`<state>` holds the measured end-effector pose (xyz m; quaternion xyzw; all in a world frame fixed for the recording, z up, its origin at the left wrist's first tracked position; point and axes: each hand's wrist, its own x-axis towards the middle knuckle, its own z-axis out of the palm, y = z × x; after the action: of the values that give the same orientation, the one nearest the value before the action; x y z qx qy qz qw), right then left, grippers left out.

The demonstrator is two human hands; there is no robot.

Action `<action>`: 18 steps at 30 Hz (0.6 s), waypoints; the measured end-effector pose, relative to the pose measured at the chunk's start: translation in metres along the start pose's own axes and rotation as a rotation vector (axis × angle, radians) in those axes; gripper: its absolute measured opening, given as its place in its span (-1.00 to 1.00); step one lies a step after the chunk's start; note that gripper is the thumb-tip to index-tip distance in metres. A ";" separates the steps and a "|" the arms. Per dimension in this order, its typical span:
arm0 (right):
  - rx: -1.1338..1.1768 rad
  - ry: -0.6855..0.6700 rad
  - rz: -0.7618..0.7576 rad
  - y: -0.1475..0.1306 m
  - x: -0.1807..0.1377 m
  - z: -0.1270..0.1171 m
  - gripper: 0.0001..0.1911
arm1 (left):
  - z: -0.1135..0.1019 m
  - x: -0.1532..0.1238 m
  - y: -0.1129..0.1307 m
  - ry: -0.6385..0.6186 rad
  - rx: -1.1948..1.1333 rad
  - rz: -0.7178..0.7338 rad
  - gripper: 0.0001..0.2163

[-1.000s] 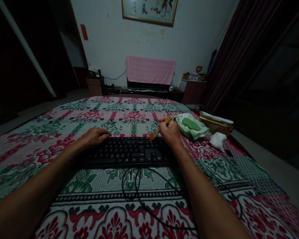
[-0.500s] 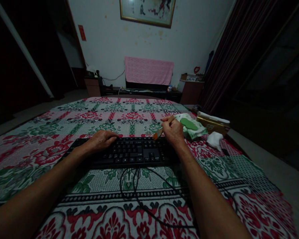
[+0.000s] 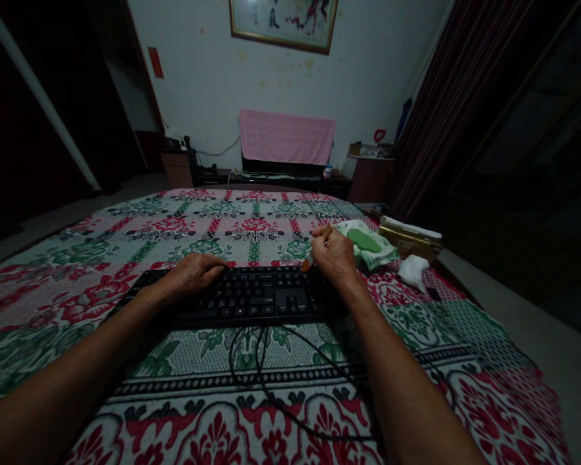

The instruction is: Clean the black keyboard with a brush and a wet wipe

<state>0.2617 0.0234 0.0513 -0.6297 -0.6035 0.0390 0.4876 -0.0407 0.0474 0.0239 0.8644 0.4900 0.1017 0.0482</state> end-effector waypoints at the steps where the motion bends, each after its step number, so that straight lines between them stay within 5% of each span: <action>1: -0.013 0.022 0.003 0.000 0.001 -0.002 -0.78 | 0.000 0.000 0.000 -0.004 -0.007 0.002 -0.62; 18: -0.148 0.079 0.029 0.003 0.006 -0.013 -0.74 | -0.006 -0.003 0.001 -0.026 -0.025 -0.002 -0.62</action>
<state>0.2739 0.0213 0.0596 -0.6736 -0.5759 -0.0235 0.4627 -0.0427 0.0443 0.0301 0.8646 0.4888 0.0964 0.0654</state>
